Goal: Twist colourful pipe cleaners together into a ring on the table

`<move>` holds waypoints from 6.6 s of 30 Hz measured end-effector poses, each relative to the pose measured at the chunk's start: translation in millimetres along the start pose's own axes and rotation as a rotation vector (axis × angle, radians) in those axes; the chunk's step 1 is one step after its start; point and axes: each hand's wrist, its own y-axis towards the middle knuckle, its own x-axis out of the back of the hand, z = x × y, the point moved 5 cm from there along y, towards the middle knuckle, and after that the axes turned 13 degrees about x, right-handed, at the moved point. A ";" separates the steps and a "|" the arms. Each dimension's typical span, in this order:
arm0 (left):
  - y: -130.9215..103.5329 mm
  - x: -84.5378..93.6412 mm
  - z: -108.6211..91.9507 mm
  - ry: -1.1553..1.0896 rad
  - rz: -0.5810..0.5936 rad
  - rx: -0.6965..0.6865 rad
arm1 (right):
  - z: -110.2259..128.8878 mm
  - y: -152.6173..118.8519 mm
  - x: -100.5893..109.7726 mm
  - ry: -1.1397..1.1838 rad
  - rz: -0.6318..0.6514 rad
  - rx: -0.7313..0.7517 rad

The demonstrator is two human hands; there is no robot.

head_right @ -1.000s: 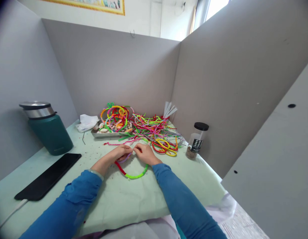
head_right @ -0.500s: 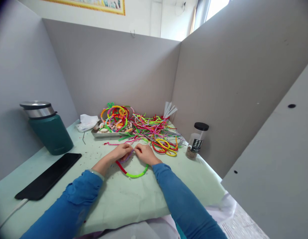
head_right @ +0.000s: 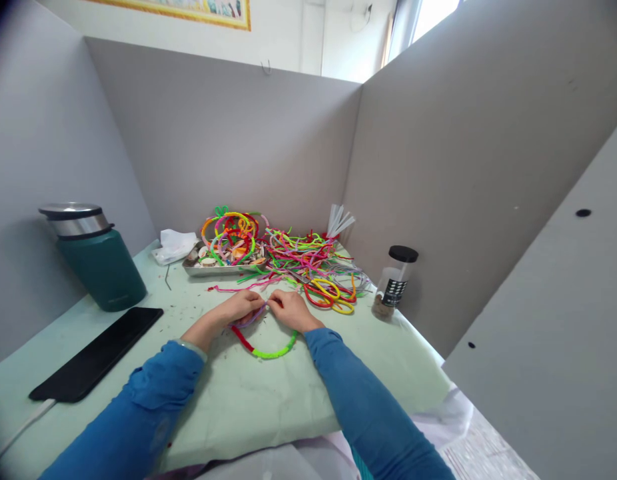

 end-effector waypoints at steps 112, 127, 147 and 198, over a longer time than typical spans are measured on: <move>-5.2 6.8 -17.2 0.396 -0.507 -0.383 | -10.8 2.0 -1.9 0.021 -0.082 -0.050; -12.9 5.3 -22.8 0.513 -0.571 -0.429 | -3.2 2.2 7.8 0.047 -0.159 -0.011; -16.4 13.6 -26.4 0.230 -0.562 -0.428 | 2.0 1.6 14.2 0.137 -0.258 0.041; 6.7 -4.1 2.7 -0.080 -0.017 -0.048 | -3.3 0.8 -0.9 0.097 0.000 -0.034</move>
